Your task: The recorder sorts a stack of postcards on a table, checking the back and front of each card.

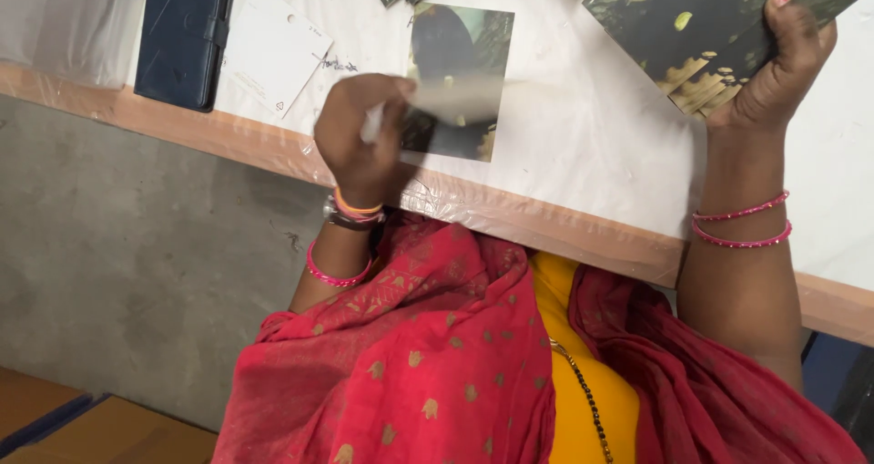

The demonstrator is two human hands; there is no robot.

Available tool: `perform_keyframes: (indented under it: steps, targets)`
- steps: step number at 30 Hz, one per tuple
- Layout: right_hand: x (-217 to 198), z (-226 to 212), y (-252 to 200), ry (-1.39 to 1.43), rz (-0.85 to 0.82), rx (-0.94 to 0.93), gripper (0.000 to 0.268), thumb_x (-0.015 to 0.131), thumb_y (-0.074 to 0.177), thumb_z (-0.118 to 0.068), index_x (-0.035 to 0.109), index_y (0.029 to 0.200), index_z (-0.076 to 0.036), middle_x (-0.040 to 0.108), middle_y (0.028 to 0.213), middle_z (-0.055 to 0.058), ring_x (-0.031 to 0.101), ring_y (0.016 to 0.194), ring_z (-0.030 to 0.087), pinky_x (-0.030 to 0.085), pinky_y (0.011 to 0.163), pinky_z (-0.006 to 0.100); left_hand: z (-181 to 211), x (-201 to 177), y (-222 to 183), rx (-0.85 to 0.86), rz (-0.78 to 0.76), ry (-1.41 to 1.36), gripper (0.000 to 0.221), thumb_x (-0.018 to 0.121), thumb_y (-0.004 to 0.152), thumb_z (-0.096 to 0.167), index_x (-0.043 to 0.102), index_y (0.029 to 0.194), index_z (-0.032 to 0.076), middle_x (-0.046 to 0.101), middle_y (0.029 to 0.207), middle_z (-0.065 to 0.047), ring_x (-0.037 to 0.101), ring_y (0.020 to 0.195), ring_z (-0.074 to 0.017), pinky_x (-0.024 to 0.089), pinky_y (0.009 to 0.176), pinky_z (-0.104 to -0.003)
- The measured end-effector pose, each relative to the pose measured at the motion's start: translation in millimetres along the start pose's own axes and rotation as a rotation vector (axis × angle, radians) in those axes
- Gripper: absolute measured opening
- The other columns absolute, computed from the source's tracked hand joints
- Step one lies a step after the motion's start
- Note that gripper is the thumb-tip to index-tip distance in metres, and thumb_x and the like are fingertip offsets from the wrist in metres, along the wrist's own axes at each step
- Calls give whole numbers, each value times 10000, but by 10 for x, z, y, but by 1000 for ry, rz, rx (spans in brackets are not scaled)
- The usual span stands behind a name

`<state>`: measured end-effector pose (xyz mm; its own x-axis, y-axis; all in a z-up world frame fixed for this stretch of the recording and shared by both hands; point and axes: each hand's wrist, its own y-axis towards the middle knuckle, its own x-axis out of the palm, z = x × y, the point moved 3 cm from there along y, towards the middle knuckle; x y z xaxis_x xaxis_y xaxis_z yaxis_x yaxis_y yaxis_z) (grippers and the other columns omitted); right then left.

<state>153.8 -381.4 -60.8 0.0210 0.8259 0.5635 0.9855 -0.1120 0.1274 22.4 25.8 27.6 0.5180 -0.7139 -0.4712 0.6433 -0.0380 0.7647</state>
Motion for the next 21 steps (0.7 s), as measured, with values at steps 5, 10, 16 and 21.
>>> perform_keyframes:
  steps: [5,10,16,21]
  targets:
    - [393,-114,-73,-60,-86,-16,117,638,1046,-56,626,1118,35,655,948,104,680,816,196,607,798,316,-716,272,-391,-942,-10,-689,93,739,959,-16,713,1047,-3,711,886,-93,613,738,-133,477,655,-283]
    - [315,34,-107,7,-36,40,181,641,1032,-14,604,1172,96,653,1006,140,695,889,228,621,869,341,-674,379,-345,-824,-220,-195,158,813,869,94,719,940,-12,713,738,-87,640,609,-143,497,590,-294]
    - [535,79,-179,14,-163,51,227,660,1037,-15,609,1237,79,681,1051,149,710,892,223,632,855,333,-609,344,-229,-766,-347,92,233,867,815,183,725,898,17,696,697,-85,660,600,-214,500,592,-340]
    - [870,94,-337,22,27,180,322,651,852,18,579,1166,24,687,1026,126,726,875,201,652,841,331,-364,344,-94,-595,-279,63,224,786,895,139,709,1068,19,698,900,-119,681,748,-241,523,688,-353]
